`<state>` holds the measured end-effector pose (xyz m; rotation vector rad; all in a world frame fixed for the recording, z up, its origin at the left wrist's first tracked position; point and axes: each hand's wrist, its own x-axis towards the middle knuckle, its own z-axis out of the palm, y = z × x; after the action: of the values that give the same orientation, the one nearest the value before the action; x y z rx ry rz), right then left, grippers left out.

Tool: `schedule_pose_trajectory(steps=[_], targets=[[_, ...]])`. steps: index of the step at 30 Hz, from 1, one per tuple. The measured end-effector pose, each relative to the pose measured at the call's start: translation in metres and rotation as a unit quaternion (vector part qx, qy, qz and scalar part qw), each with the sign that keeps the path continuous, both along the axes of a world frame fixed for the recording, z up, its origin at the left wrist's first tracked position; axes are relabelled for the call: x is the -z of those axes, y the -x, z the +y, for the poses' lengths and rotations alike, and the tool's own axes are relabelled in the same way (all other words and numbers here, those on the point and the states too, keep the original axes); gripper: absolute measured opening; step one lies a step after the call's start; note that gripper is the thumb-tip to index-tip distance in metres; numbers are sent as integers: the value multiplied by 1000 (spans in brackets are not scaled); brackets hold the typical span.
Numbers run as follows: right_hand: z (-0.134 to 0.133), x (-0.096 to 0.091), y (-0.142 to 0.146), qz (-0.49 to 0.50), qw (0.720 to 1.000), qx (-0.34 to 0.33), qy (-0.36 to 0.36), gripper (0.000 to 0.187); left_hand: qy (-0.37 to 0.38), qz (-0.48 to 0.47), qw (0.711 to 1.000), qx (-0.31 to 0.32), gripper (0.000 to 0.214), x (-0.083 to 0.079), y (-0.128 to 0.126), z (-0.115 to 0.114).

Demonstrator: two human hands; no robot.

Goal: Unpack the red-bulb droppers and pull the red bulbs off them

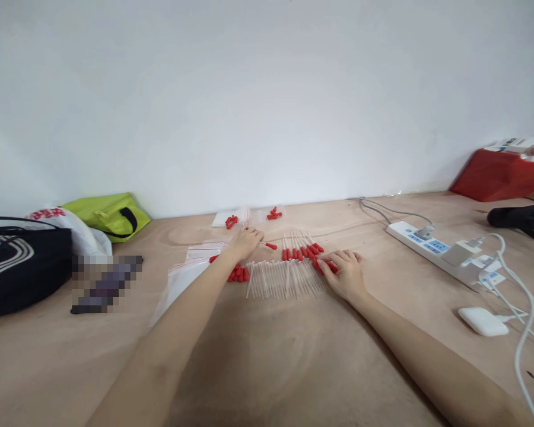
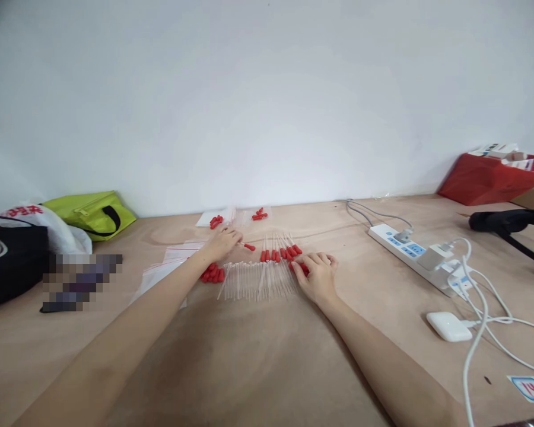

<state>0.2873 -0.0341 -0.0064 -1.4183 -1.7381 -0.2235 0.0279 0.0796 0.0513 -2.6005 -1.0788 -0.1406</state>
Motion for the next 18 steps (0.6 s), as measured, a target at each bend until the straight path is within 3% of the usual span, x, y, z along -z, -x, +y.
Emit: schedule_pose_trajectory(steps=[4,7,10,14,18], targets=[[-9,-8,12,-27,999,-27,-38,18,-39,-44,998,-19,20,4,5,-53],[-20,-14,28,-77,993,-77,-50,25,-78,-113,989,57,25,20,4,-99],[-30,-15,44,-119,982,-137,-57,29,-113,-174,973,97,27,35,3,-129],[-35,-12,59,-151,968,-181,-81,17,-128,-223,960,108,23,40,1,-141],[-35,-9,62,-163,968,-173,-82,15,-129,-216,963,100,22,37,-3,-140]])
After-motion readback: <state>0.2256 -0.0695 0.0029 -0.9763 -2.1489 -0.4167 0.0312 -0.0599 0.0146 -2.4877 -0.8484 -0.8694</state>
